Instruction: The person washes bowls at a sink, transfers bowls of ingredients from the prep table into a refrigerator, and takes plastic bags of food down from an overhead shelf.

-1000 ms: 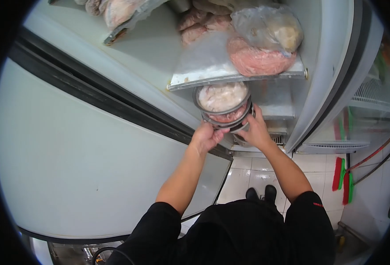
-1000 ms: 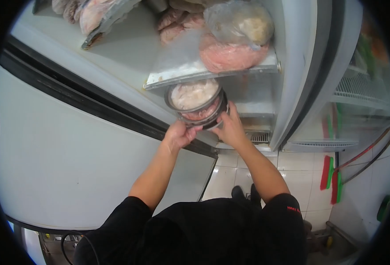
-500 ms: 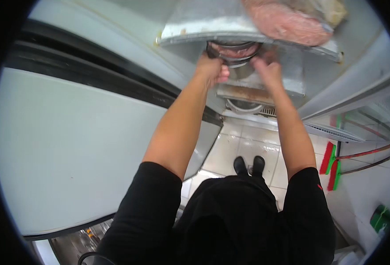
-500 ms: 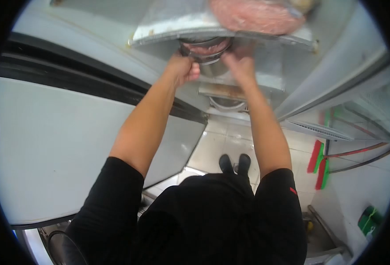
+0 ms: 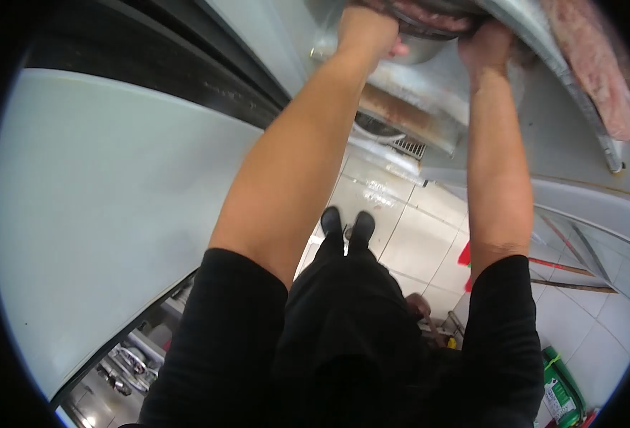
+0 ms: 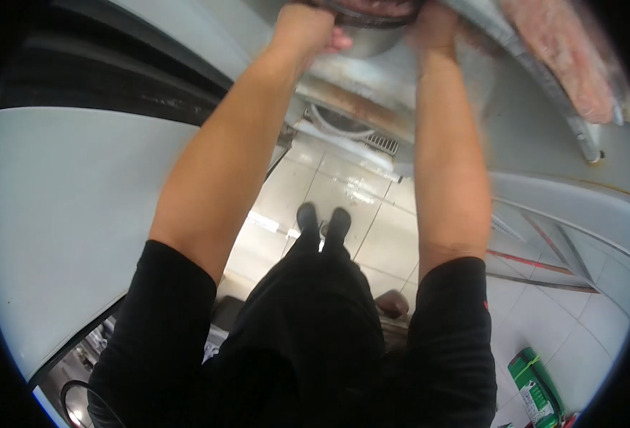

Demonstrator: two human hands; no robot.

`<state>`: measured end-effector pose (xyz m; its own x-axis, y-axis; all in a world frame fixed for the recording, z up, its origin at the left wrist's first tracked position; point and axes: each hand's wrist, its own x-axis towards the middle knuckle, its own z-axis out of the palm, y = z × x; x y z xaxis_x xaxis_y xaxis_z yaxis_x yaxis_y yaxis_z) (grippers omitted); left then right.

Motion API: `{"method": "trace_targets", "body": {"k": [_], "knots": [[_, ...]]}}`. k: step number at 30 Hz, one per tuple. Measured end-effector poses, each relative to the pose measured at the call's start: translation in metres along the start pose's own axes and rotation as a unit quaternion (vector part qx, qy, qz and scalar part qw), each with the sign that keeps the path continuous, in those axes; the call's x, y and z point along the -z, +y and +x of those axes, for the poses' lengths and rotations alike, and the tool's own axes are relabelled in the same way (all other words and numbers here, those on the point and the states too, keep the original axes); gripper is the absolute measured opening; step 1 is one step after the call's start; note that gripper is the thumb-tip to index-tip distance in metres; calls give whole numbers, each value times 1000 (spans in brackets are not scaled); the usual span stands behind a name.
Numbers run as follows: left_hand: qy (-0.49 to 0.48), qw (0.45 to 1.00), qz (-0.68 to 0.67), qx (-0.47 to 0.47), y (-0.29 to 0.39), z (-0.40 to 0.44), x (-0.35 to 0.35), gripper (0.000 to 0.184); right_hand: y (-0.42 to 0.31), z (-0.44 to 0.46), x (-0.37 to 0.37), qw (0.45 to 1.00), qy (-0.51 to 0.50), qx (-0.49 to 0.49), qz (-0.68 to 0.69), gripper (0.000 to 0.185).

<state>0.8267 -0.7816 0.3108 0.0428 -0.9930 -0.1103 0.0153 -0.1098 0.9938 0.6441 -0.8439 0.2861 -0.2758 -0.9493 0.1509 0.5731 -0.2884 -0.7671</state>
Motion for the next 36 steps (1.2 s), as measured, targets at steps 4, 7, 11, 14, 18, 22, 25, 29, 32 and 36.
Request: {"method": "trace_targets", "body": {"k": [4, 7, 11, 14, 18, 22, 25, 29, 32, 36], "knots": [[55, 993, -72, -80, -43, 33, 3, 19, 20, 12, -19, 999, 25, 2, -36, 52], [-20, 976, -198, -90, -28, 3, 19, 23, 25, 9, -38, 997, 40, 12, -71, 51], [50, 983, -176, 2, -13, -27, 38, 21, 29, -9, -69, 990, 62, 12, -126, 50], [19, 992, -125, 13, 18, -40, 71, 28, 31, -13, -101, 984, 72, 10, -165, 49], [21, 989, -100, 107, -22, 28, -17, 38, 46, 74, -10, 976, 98, -23, -195, 48], [28, 986, -103, 130, -19, 16, -3, 72, 48, 69, -8, 970, 101, -28, -221, 48], [29, 985, -106, 133, -11, 2, 0, 69, 49, 64, -4, 965, 100, -29, -240, 47], [-11, 984, -92, 149, -29, -5, 8, 74, 51, 55, 8, 949, 85, -14, -304, 47], [-26, 985, -72, 152, -44, -18, 10, 69, 51, 49, 31, 745, 9, 158, -648, 46], [-68, 982, -40, 169, -99, -66, 45, 60, 49, 42, 69, 870, -49, 131, -473, 24]]}}
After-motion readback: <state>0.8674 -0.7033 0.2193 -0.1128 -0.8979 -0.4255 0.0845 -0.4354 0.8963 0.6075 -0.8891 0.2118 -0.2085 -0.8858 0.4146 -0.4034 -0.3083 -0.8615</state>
